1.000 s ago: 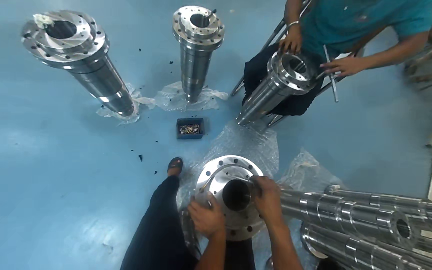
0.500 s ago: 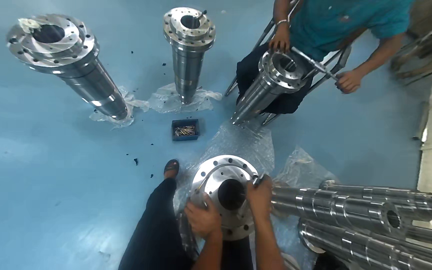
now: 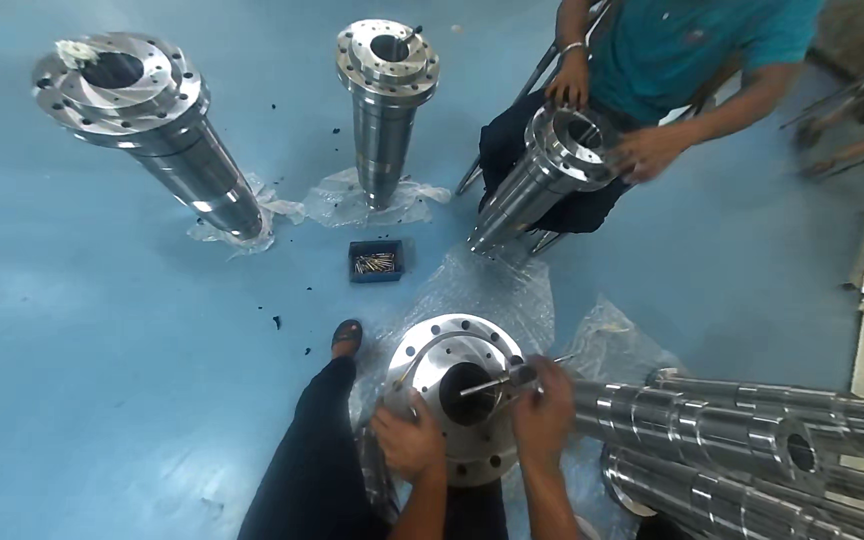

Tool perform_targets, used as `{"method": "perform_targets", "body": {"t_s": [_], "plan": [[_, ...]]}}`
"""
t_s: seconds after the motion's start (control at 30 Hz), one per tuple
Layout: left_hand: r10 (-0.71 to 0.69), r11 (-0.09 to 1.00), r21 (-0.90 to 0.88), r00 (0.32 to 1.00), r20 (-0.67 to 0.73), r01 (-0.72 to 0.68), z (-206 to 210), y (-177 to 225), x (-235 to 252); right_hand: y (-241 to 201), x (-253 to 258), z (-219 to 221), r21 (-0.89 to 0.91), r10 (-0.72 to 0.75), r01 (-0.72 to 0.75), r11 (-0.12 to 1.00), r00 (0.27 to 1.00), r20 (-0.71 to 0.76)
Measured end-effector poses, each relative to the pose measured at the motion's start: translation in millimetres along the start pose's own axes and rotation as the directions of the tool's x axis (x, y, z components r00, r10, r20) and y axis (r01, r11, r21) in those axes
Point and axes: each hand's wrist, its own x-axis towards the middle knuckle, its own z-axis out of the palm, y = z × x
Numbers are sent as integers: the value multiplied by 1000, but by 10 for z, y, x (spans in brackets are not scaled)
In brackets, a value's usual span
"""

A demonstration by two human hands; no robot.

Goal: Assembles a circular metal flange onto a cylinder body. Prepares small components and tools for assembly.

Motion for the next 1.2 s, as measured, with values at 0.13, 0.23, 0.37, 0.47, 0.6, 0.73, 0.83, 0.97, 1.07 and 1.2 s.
{"method": "perform_targets", "body": {"t_s": [0.13,0.23,0.37,0.47,0.6,0.73,0.83,0.97,1.07,1.2], "plan": [[-5,1000,8,1000,10,5,-16,-3,-2,-245,140,-65,-5,537,-543,840,830,152],[13,1000,14,1000,0,-13,-7,15,-6,-208,304,-49,-33,435,-451,892,835,337],[-7,1000,30,1000,13,7,-19,14,-3,-99,468,-119,-101,69,-6,995,769,635],[8,1000,22,1000,0,-8,-10,15,-4,-21,399,-72,-81,-151,249,965,782,604],[4,1000,19,1000,13,-4,-25,4,-8,127,228,33,-39,-327,384,923,831,450],[11,1000,21,1000,6,-11,-27,2,-9,219,84,149,53,-379,378,924,890,253],[8,1000,24,1000,-2,-8,-28,2,-6,188,-9,179,207,-275,246,947,953,129],[5,1000,22,1000,2,-5,-21,3,-14,29,-59,202,366,29,-25,930,1000,-5],[15,1000,18,1000,-7,-15,-13,1,-14,-104,-37,205,308,286,-275,911,958,12],[21,1000,18,1000,-10,-21,-13,-12,-14,-36,-34,320,294,263,-239,925,964,-44]]}}
